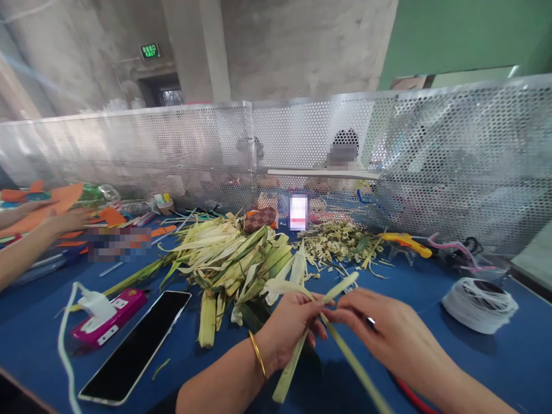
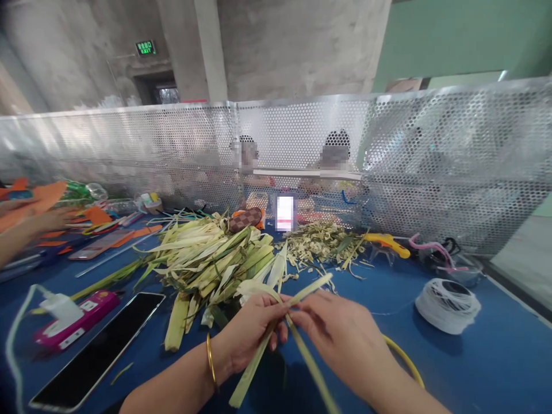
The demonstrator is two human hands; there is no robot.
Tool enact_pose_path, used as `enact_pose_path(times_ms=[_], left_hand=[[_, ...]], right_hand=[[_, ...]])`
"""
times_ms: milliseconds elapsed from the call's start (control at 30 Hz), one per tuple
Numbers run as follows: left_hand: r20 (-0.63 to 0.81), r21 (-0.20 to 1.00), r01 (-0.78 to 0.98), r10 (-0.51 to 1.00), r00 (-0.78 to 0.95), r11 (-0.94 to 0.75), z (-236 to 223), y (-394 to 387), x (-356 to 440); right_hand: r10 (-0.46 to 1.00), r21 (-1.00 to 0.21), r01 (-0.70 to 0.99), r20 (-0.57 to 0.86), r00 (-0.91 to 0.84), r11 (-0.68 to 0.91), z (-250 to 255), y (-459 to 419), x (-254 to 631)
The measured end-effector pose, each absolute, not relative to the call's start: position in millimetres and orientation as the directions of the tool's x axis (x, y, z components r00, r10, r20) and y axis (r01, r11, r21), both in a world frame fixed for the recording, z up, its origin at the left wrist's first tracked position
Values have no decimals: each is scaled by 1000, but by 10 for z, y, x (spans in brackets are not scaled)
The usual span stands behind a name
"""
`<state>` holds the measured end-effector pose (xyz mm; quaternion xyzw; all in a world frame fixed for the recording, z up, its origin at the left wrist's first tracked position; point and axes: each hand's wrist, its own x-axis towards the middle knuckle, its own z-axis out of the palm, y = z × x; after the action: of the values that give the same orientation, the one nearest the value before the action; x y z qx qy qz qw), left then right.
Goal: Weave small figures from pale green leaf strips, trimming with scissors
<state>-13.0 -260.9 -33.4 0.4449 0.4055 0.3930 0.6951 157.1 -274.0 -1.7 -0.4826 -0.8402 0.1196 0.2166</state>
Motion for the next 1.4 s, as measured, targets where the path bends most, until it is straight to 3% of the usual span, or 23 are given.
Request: enact_pose_path(times_ms=[67,100,200,267,333,400,567,733,800,900,967,1067,1133,1167,1233,1400], left_hand=[[-231,931,-127,819,526,344,-321,-2675,-103],[-242,925,-93,760,603,368,-322,-2712,-84],[-273,910,-18,630,727,415,-371,-2808,-13],[-313,901,19,620,720,433,-428,-2844,34],[-364,887,53,626,689,458,-475,-2850,66],[-401,872,64,633,662,486,-500,-2831,73],[-410,879,64,681,607,472,-497,-2766,23],[-368,908,52,735,569,415,-509,-2764,14],[-385,898,40,738,553,438,-498,-2755,15],[-438,842,-61,745,504,536,-449,-2700,-13],[-466,780,-185,752,465,598,-403,-2643,-55],[-497,682,-364,767,405,634,-331,-2568,-127],[-483,638,-457,785,389,619,-287,-2547,-163],[-465,626,-496,799,382,602,-267,-2546,-174],[-438,606,-562,826,356,563,-229,-2557,-183],[-405,579,-644,862,305,500,-155,-2594,-183]], right_hand=[[852,-396,765,365,-376,508,-4,-2696,1583],[860,-415,762,353,-369,497,-26,-2671,1571],[902,-632,661,156,-402,404,-168,-2617,1471],[917,-848,482,14,-399,222,-261,-2620,1388],[910,-957,288,-102,-402,20,-302,-2646,1326],[922,-978,205,-115,-371,-40,-288,-2670,1300],[984,-928,333,133,-116,164,-175,-2645,1352],[989,-954,279,76,-130,110,-80,-2604,1475],[982,-935,317,114,-148,156,-52,-2607,1520],[917,-798,453,345,-200,398,-44,-2654,1536],[803,-607,537,522,-286,586,-73,-2718,1500],[504,-134,601,700,-506,788,-171,-2822,1404],[286,183,556,705,-649,811,-263,-2863,1348],[208,283,525,692,-692,803,-311,-2871,1327],[143,364,500,680,-719,786,-398,-2864,1306],[199,357,566,689,-697,743,-469,-2820,1310]])
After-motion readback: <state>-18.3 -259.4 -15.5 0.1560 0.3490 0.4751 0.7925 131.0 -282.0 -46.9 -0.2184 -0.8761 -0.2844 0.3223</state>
